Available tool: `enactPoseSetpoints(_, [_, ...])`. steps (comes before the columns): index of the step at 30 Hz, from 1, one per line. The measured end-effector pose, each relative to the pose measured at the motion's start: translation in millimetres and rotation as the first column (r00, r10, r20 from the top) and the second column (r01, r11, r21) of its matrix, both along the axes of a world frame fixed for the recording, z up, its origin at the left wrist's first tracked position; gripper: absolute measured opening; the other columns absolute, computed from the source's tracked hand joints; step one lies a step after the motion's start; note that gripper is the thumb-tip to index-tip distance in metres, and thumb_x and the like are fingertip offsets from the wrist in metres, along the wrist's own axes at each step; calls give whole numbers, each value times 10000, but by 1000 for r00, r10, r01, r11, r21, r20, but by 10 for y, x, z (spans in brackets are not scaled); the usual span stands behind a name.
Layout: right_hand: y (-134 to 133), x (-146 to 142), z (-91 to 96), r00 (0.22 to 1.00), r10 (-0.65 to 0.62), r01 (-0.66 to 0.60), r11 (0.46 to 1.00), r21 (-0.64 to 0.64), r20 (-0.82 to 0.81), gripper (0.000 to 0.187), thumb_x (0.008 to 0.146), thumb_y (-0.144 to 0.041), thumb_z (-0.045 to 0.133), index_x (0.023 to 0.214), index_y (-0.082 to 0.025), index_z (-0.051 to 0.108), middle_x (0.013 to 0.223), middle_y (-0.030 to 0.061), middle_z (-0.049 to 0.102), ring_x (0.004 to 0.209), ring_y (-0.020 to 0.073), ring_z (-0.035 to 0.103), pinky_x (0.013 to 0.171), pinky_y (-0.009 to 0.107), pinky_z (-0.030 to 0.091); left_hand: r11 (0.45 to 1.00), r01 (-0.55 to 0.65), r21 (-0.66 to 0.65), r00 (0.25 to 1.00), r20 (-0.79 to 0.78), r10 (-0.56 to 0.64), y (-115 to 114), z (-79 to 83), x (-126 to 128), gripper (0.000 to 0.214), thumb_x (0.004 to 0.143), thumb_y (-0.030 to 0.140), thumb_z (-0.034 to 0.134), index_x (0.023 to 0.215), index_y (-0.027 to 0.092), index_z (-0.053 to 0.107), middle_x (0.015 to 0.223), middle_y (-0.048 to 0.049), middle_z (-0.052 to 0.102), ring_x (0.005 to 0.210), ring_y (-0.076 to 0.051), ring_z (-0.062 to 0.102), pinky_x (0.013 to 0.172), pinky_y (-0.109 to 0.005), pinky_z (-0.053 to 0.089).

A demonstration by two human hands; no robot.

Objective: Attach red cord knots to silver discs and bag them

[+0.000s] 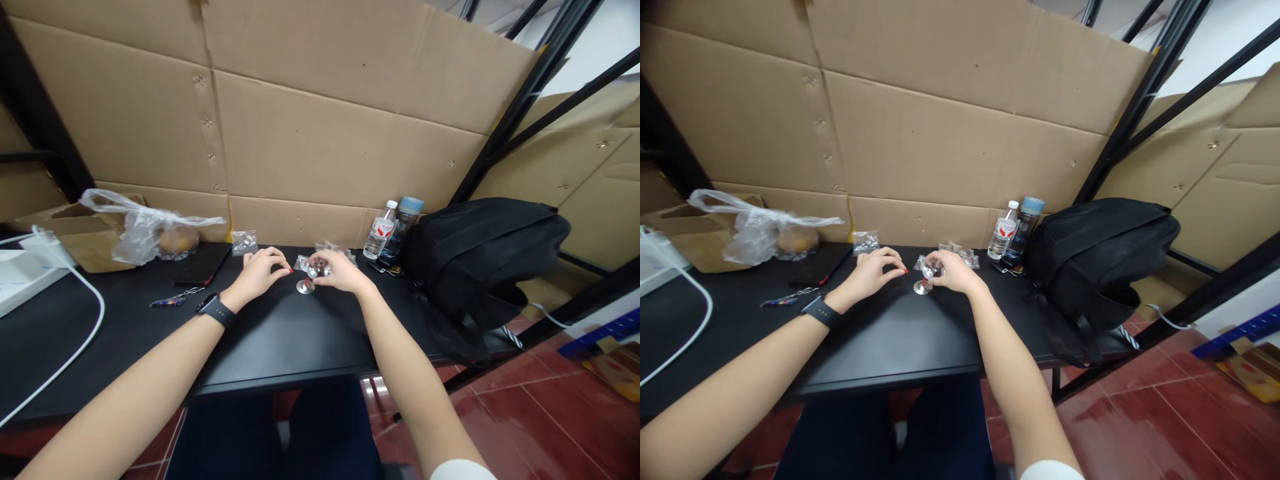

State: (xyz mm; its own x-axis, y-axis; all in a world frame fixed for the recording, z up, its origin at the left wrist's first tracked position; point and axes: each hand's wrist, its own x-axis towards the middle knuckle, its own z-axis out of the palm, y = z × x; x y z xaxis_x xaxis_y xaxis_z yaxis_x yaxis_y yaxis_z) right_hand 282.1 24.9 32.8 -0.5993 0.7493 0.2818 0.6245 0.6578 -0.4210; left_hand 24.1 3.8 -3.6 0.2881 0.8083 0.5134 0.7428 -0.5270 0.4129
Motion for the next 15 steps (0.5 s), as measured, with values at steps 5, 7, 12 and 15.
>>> enactPoseSetpoints(5, [-143,-298,-55,930,100,-112,994,-13,-352,498,753,-302,809,1208,-222,624,1217,63,681,1061,201,655,895,303,499,999,39,15,981,189,-41,2,0,57,181,892,381,659,907,233,762,1119,-60,636,1093,-244,596,996,-395,435])
enactPoseSetpoints(7, [-169,-405,-119,905,121,-137,991,-10,-408,473,760,-315,805,1186,-219,624,1211,62,682,1047,195,664,865,292,511,997,72,20,966,246,-74,14,-3,67,182,879,367,654,885,211,749,1099,-68,632,1056,-235,605,991,-379,457])
enactPoseSetpoints(12, [-140,-517,-232,854,56,-106,992,-68,-517,439,760,-329,797,1137,-209,606,1259,81,671,1059,198,679,841,286,533,995,97,-16,932,352,-86,38,-15,85,205,853,375,655,882,192,741,1064,-71,620,1016,-233,606,986,-378,464])
enactPoseSetpoints(15, [-104,-515,-248,794,57,-100,994,-39,-605,402,726,-334,824,1050,-205,624,1210,80,696,1040,213,689,829,305,534,994,107,-29,902,422,-85,37,-17,102,232,844,411,674,894,197,749,1062,-66,621,1028,-236,604,1021,-399,444])
